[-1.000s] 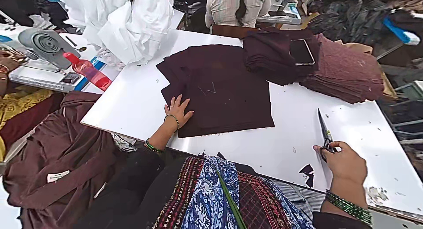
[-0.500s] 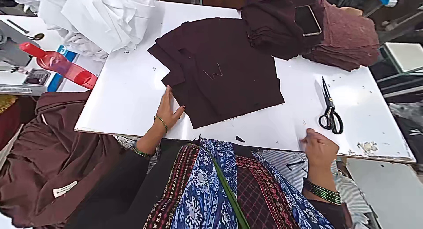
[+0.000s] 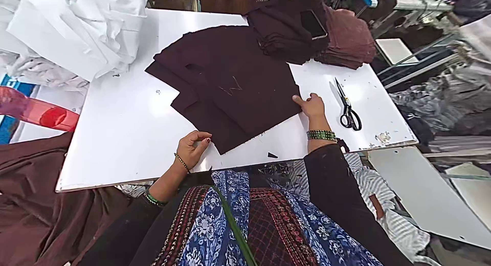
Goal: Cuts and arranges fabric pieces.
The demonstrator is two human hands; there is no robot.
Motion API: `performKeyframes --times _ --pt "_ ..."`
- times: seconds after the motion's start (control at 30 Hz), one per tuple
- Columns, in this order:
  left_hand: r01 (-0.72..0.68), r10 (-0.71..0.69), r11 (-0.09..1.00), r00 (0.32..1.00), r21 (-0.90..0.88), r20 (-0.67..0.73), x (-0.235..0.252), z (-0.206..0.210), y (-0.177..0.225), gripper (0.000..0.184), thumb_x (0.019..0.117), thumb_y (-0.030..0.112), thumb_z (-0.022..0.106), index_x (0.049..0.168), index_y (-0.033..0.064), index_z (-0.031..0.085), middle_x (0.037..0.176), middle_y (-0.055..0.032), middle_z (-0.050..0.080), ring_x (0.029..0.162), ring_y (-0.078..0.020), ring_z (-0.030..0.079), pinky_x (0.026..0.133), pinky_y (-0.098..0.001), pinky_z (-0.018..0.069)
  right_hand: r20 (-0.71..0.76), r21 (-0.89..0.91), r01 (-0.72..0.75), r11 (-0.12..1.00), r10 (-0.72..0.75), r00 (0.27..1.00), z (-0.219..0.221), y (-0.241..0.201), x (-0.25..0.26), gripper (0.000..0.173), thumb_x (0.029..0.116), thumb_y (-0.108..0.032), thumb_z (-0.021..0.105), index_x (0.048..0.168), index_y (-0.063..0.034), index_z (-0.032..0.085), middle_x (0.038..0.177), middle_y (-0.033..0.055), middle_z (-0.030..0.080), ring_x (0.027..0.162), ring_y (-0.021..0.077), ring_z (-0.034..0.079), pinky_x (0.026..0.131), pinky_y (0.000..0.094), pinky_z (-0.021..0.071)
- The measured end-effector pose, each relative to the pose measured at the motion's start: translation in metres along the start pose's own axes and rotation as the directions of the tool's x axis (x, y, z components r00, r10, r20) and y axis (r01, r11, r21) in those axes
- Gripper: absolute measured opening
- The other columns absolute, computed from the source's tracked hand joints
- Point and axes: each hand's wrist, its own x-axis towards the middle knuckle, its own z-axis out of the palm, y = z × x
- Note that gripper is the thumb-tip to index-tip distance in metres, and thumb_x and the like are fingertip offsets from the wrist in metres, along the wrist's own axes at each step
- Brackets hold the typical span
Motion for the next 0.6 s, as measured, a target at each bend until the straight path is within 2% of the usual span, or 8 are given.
performKeyframes --times 0.1,0.2,0.27,0.33,0.4,0.47,0.53,0.6 --pt "0.018 -0.021 0.998 0.998 -0.059 -0.064 0.01 -0.007 0.007 0.022 0.0954 0.008 0.056 0.103 -0.0082 0.069 0.096 -0.0019 0.071 0.088 0.0015 0.066 0.086 -0.0182 0.0551 0.057 -0.051 -0.036 0.998 0.039 0.998 0.015 -0.018 0.017 0.059 0.0897 -0.04 0.079 0.127 0.0039 0.063 0.124 0.0334 0.063 0.12 0.052 0.057 0.096 0.0719 0.0417" --pt "-0.027 0.035 0.993 0.996 0.113 -0.076 0.043 -0.026 0.01 0.027 0.0963 0.013 0.056 0.104 -0.0067 0.072 0.101 -0.0096 0.072 0.093 -0.0034 0.067 0.089 -0.022 0.0542 0.083 0.021 0.018 1.0 -0.02 0.996 0.021 -0.019 0.025 0.039 0.0933 -0.022 0.076 0.121 0.0039 0.067 0.121 0.0314 0.065 0.12 0.0472 0.058 0.101 0.0683 0.0393" --pt "-0.045 0.052 0.973 0.998 0.224 -0.025 0.076 -0.036 0.021 0.025 0.0977 0.013 0.056 0.108 -0.0048 0.071 0.107 -0.0141 0.069 0.095 -0.0137 0.066 0.088 -0.0331 0.0537 -0.011 0.188 0.108 0.976 -0.108 0.994 0.02 -0.009 0.015 0.029 0.0921 -0.012 0.075 0.114 0.0055 0.067 0.109 0.0252 0.069 0.104 0.0329 0.067 0.095 0.053 0.0496" --pt "-0.095 0.082 0.951 0.995 0.296 0.056 0.117 -0.042 0.03 0.024 0.1009 0.01 0.055 0.113 -0.0041 0.07 0.119 -0.0191 0.068 0.11 -0.0254 0.065 0.099 -0.0438 0.0513 -0.128 0.44 0.224 0.87 -0.186 0.974 0.013 0.001 0.001 0.026 0.0893 0.0 0.071 0.113 0.0081 0.065 0.1 0.0159 0.069 0.088 0.0124 0.068 0.083 0.0309 0.0564" --pt "-0.147 0.107 0.926 0.986 0.347 0.13 0.162 -0.043 0.03 0.027 0.1029 0.01 0.054 0.118 -0.0055 0.069 0.128 -0.0222 0.066 0.125 -0.032 0.062 0.11 -0.0475 0.0454 -0.231 0.608 0.273 0.746 -0.162 0.959 0.0 0.01 -0.009 0.03 0.0848 0.007 0.065 0.114 0.0096 0.062 0.098 0.0116 0.069 0.083 0.0059 0.067 0.077 0.0241 0.0576" --pt "-0.103 0.005 0.896 0.975 0.431 0.223 0.202 -0.042 0.023 0.033 0.1071 0.015 0.051 0.13 -0.0049 0.065 0.141 -0.0236 0.059 0.137 -0.0354 0.052 0.117 -0.0496 0.0372 -0.3 0.664 0.218 0.715 -0.013 0.954 -0.018 0.022 -0.013 0.028 0.0849 0.007 0.06 0.113 0.0067 0.06 0.094 0.008 0.066 0.078 0.0052 0.066 0.071 0.0244 0.0573" --pt "-0.046 -0.16 0.81 0.941 0.584 0.297 0.236 -0.041 -0.002 0.044 0.1097 0.028 0.047 0.144 0.0014 0.056 0.154 -0.0241 0.047 0.148 -0.0392 0.039 0.121 -0.0575 0.0282 -0.36 0.613 0.076 0.786 0.193 0.913 -0.037 0.039 -0.009 0.025 0.0881 0.001 0.063 0.113 0.004 0.061 0.097 0.0098 0.064 0.082 0.0096 0.063 0.075 0.0291 0.0537" --pt "-0.009 -0.334 0.665 0.891 0.747 0.308 0.255 -0.041 -0.031 0.056 0.1091 0.042 0.045 0.156 0.0112 0.044 0.165 -0.0215 0.031 0.155 -0.0421 0.023 0.121 -0.0685 0.0142 -0.38 0.484 -0.053 0.874 0.265 0.886 -0.052 0.061 -0.003 0.045 0.0901 -0.001 0.068 0.132 0.0077 0.056 0.127 0.0249 0.061 0.116 0.0266 0.06 0.1 0.0434 0.047"
